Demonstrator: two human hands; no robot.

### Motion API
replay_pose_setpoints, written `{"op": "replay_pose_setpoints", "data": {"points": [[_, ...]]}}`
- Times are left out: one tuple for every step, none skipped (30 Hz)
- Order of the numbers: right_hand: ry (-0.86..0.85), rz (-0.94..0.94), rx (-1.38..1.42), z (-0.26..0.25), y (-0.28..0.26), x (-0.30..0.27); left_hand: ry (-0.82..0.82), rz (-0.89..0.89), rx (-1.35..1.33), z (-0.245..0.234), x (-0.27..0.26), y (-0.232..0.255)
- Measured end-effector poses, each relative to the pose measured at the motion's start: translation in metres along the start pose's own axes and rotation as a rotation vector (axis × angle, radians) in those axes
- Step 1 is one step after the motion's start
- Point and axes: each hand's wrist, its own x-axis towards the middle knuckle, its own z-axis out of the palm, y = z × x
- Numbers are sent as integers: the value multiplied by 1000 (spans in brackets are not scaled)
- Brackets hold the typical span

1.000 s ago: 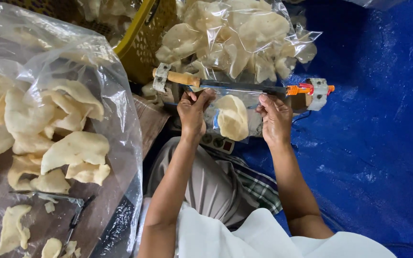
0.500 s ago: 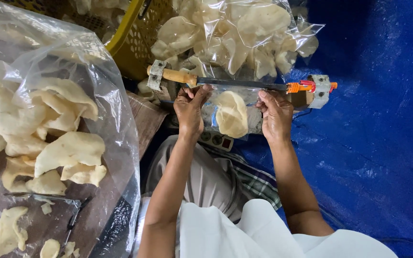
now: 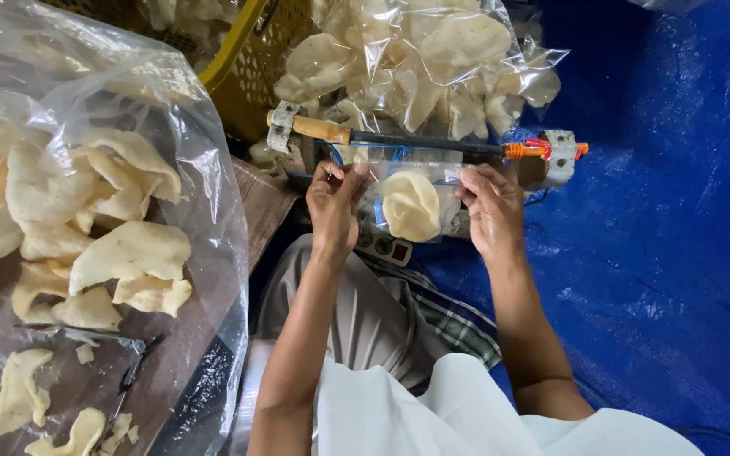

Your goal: Packaging large crackers into plastic bags using tongs and a manual heat sealer.

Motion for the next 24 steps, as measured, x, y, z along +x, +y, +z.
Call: {"op": "replay_pose_setpoints", "data": {"points": [[-3,1,1,-4,-6,-6,2,3,0,3,-12,11],[-118,-49,-58,-8,-11,-13,-98,155,196,5,-23,22],[-235,-97,-117,-12,-16,-20,-194,308,392,6,-36,33],[-242,-95,-117,-12,-19,-25,-187,311,392,12,-45,46],[-333,-181,-195,-12,-23,-32,-329,477,640,18,-56,59],[-424,-267,-272,-11,-27,-38,-472,639,890,24,-67,73],[-436,-270,-272,-11,-32,-44,-461,646,889,20,-70,66],[-463,-346,-367,-11,-37,-50,-486,712,939,16,-72,59],[-488,-428,-460,-9,-42,-55,-510,781,990,13,-74,52],[-501,-435,-458,-3,-50,-61,-499,792,989,11,-79,52],[-523,-469,-490,2,-56,-70,-495,759,945,9,-87,51],[-545,-503,-521,7,-63,-79,-491,726,900,6,-94,50],[-559,-500,-523,5,-62,-82,-477,726,900,0,-101,52],[-570,-533,-556,3,-61,-84,-470,674,860,-7,-108,53],[-585,-571,-585,2,-60,-86,-461,630,820,-13,-113,55],[-602,-572,-583,-7,-59,-84,-443,636,821,-20,-121,63],[-574,-575,-584,-15,-58,-81,-441,609,805,-27,-128,70],[-546,-577,-585,-22,-57,-78,-438,582,788,-33,-135,78],[-560,-577,-583,-20,-58,-83,-425,587,789,-44,-140,79],[-554,-533,-541,-17,-59,-88,-381,603,855,-55,-145,81],[-548,-486,-502,-16,-60,-93,-336,615,921,-66,-151,81],[-561,-483,-503,-16,-56,-92,-322,615,921,-75,-156,80],[-567,-452,-517,-15,-50,-89,-261,624,948,-85,-159,80],[-573,-421,-532,-13,-46,-87,-199,632,974,-93,-162,80]]}}
